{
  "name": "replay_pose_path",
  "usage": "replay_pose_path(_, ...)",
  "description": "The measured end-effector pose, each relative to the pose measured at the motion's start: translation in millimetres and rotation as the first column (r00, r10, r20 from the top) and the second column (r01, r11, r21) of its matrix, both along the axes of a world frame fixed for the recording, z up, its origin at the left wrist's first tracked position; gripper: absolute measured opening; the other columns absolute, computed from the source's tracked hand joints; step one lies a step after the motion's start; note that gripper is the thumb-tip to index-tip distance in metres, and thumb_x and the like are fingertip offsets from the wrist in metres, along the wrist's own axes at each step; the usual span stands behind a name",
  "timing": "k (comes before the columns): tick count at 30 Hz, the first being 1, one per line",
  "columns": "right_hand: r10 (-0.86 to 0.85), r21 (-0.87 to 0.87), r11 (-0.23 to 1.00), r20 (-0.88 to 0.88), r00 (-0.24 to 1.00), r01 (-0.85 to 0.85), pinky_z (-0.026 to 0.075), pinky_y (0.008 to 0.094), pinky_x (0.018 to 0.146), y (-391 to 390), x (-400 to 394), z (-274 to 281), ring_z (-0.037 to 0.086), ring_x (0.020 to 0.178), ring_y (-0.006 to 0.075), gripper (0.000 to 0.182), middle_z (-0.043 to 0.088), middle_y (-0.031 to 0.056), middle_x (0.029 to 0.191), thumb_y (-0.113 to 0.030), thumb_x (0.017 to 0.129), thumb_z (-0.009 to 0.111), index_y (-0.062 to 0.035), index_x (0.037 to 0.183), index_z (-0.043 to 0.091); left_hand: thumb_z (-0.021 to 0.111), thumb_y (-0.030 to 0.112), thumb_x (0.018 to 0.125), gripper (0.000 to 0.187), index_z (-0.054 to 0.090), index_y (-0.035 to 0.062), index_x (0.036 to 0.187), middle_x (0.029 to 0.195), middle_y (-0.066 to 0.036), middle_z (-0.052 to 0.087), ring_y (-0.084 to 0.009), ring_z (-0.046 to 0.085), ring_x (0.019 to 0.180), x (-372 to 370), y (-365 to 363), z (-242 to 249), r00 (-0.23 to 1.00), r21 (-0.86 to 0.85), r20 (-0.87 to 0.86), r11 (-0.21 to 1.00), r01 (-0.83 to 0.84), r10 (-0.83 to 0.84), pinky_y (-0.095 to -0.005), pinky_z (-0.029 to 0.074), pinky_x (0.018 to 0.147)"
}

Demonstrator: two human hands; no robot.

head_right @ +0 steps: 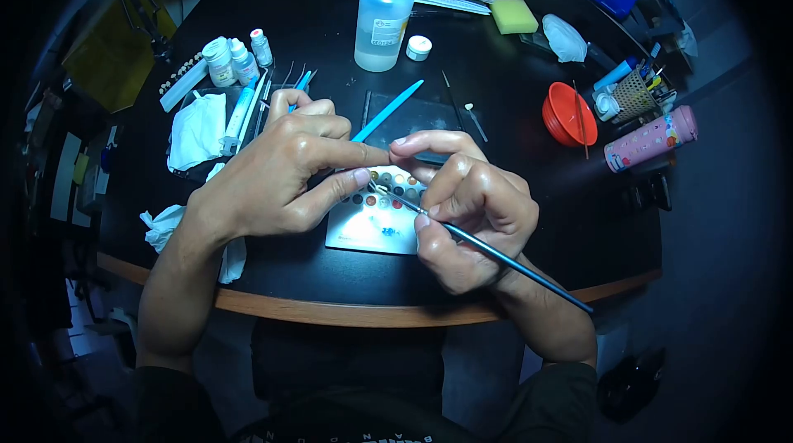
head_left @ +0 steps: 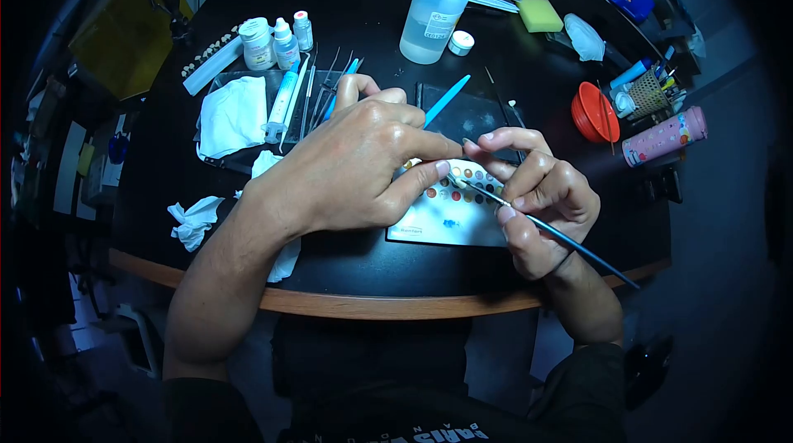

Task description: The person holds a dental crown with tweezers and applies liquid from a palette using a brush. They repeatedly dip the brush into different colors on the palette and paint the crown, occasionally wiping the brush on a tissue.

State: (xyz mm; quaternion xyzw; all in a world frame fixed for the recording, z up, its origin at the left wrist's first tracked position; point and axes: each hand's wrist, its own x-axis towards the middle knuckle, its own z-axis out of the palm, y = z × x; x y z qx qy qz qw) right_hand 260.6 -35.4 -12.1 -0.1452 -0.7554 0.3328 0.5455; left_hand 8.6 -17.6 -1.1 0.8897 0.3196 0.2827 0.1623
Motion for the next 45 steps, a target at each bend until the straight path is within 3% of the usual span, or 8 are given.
replay_pose_path(16, 0.014, -0.002, 1.0, 0.019, 1.0, -0.014, 0.066, 0.0509, 0.094, 0.9, 3.5, 0.9, 0.072, 0.112, 0.0424, 0.016, 0.063, 0.01, 0.07, 0.005, 0.077, 0.065, -0.0027, 0.077, 0.051, 0.07, 0.022, 0.099, 0.025, 0.084, 0.0112, 0.116, 0.07, -0.004, 0.054, -0.0201, 0.05, 0.078, 0.3, 0.3, 1.3, 1.0, -0.022, 0.005, 0.999, 0.027, -0.027, -0.0431, 0.032, 0.095)
replay_pose_path(20, -0.021, -0.051, 0.999, -0.047, 0.999, 0.018, 0.066, 0.0501, 0.093, -3.2, 0.3, 0.5, 0.072, 0.111, 0.0417, 0.016, 0.063, 0.0101, 0.07, 0.005, 0.076, 0.065, -0.003, 0.076, 0.051, 0.07, 0.023, 0.098, 0.024, 0.084, 0.0116, 0.115, 0.071, -0.004, 0.054, -0.0204, 0.051, 0.079, 0.6, -0.2, 2.6, 1.0, 0.016, 0.011, 1.0, 0.024, -0.024, -0.0442, 0.032, 0.097)
replay_pose_path(29, -0.043, 0.021, 0.999, 0.021, 0.999, 0.042, 0.065, 0.048, 0.093, 0.4, 1.7, 1.0, 0.073, 0.111, 0.0392, 0.015, 0.064, 0.0096, 0.069, 0.005, 0.075, 0.066, -0.0033, 0.076, 0.054, 0.073, 0.021, 0.097, 0.023, 0.084, 0.0126, 0.115, 0.073, -0.004, 0.055, -0.021, 0.051, 0.081, 1.8, -0.5, 1.3, 1.0, 0.098, 0.017, 0.995, 0.014, -0.015, -0.0457, 0.032, 0.097)
replay_pose_path(41, -0.017, -0.062, 0.998, -0.046, 0.999, 0.014, 0.064, 0.0552, 0.098, -3.3, 1.4, 0.8, 0.07, 0.117, 0.0402, 0.016, 0.064, 0.0125, 0.072, 0.006, 0.076, 0.063, -0.0024, 0.074, 0.049, 0.072, 0.02, 0.096, 0.024, 0.085, 0.0128, 0.115, 0.076, -0.005, 0.058, -0.0212, 0.053, 0.083, 2.2, -2.1, 2.4, 1.0, 0.087, 0.006, 0.996, 0.003, -0.004, -0.0467, 0.033, 0.1)
replay_pose_path(45, -0.022, -0.044, 0.999, -0.015, 1.0, 0.021, 0.065, 0.0516, 0.095, -1.1, 1.0, -1.9, 0.071, 0.113, 0.0398, 0.018, 0.063, 0.0115, 0.07, 0.006, 0.074, 0.064, -0.0036, 0.073, 0.049, 0.071, 0.02, 0.095, 0.024, 0.085, 0.0125, 0.114, 0.074, -0.006, 0.06, -0.0219, 0.056, 0.081, 2.2, -3.4, 2.9, 1.0, 0.081, -0.022, 0.997, -0.007, 0.009, -0.0471, 0.034, 0.101)
